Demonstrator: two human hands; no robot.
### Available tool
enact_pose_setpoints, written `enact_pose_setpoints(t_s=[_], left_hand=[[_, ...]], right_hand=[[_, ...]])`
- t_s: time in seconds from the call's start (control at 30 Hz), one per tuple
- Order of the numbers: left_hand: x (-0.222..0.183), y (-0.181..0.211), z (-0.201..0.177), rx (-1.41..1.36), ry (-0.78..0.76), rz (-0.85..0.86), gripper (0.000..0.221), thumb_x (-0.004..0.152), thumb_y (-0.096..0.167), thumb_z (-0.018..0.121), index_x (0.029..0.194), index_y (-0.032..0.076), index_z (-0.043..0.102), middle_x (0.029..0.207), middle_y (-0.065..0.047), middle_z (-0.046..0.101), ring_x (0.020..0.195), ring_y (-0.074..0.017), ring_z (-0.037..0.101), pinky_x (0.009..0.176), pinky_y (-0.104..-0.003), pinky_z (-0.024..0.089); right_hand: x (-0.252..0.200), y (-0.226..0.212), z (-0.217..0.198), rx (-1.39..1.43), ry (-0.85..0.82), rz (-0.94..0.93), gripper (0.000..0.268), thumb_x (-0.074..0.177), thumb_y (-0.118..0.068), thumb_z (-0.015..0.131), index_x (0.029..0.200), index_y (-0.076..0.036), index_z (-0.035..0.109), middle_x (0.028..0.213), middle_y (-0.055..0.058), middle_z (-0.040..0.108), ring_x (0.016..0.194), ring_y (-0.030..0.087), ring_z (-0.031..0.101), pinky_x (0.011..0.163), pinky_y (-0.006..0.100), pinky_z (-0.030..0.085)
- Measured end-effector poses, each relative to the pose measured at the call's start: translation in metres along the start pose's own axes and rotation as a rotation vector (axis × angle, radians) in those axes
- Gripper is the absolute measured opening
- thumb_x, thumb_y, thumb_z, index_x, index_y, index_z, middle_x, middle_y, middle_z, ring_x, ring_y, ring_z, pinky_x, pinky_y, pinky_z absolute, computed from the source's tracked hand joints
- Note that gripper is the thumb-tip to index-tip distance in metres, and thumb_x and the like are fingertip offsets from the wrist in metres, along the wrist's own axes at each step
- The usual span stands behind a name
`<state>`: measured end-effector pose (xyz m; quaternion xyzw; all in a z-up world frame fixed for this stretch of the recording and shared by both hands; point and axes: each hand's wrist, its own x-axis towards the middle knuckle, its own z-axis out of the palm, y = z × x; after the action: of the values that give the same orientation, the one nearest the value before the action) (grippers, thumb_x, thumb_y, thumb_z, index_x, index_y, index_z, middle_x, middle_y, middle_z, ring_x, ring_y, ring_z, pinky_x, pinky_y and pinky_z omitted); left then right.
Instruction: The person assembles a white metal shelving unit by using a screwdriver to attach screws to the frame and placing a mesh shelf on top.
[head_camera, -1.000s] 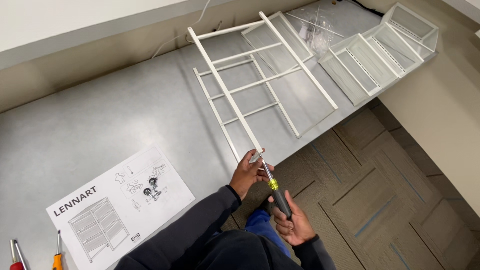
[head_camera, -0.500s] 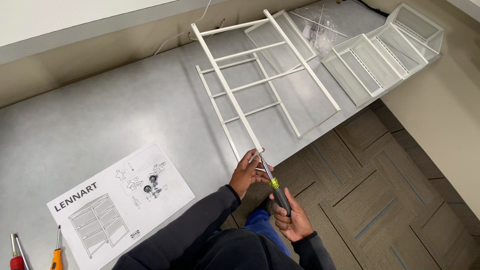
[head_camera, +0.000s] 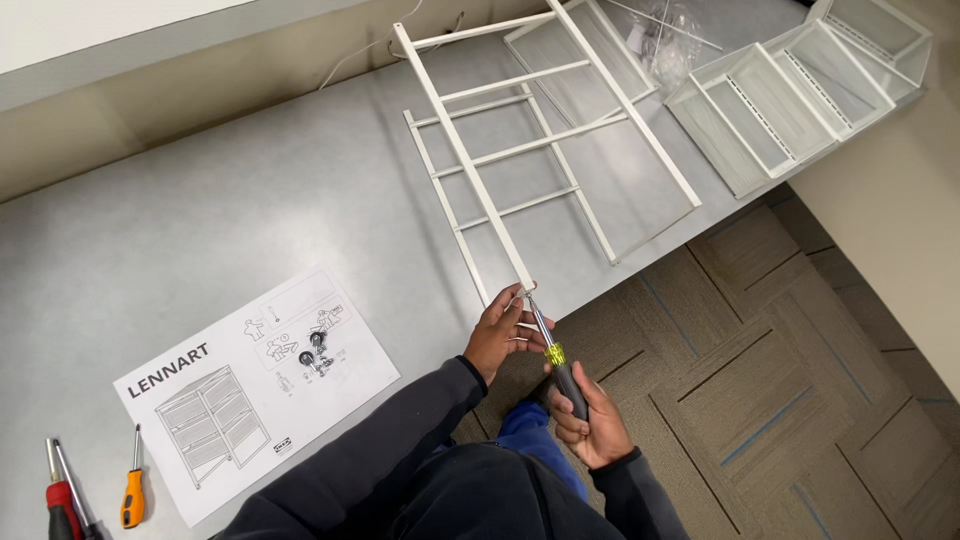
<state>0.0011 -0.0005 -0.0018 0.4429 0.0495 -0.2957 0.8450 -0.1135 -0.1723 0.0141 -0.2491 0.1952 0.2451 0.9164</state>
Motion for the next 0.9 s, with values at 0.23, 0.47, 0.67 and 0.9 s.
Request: enact_pose_setpoints(t_s=[0.23,0.47,0.67,0.9], left_hand=[[0.012,-0.012,-0.006,-0.018,0.057,-0.027,0.066,0.099,0.044,0.053,0.154,0.01,0.04,0.104,-0.017,0.066,0.079,-0.0268,0.074,0.072,-0.037,0.063],[0.017,-0.01,-0.006,0.436,0.259,0.099,0.073,0.092,0.066,0.044,0.136,0.012,0.066,0.088,-0.001,0.063,0.093,-0.014,0.058,0.089,-0.033,0.046],[0.03,0.017,-0.003,0.821,0.439,0.162,0.061,0.102,0.061,0.035,0.07,0.014,0.057,0.081,-0.004,0.044,0.079,-0.023,0.049,0.078,-0.036,0.035],[0.063,0.013,-0.013,0.164,0.098,0.232,0.023,0.097,0.032,0.066,0.105,0.011,0.063,0.092,-0.01,0.074,0.102,-0.0171,0.065,0.105,-0.034,0.043]], right_hand=[[0.0,0.006,0.006,-1.838,0.55,-0.888,0.039,0.094,-0.025,0.072,0.128,-0.01,0.06,0.118,0.011,0.068,0.105,0.028,0.066,0.087,0.041,0.055],[0.003,-0.003,0.008,-0.518,0.315,-0.326,0.021,0.106,-0.024,0.054,0.119,-0.007,0.054,0.097,0.016,0.069,0.043,0.007,0.026,0.038,0.024,0.019],[0.003,-0.017,0.017,-0.264,0.13,-0.184,0.017,0.109,-0.023,0.051,0.106,-0.007,0.054,0.084,0.015,0.065,0.039,0.003,0.029,0.032,0.017,0.02],[0.011,-0.003,0.008,-1.822,0.491,-0.927,0.039,0.094,-0.021,0.072,0.128,-0.006,0.061,0.122,0.011,0.067,0.114,0.029,0.064,0.099,0.04,0.051]])
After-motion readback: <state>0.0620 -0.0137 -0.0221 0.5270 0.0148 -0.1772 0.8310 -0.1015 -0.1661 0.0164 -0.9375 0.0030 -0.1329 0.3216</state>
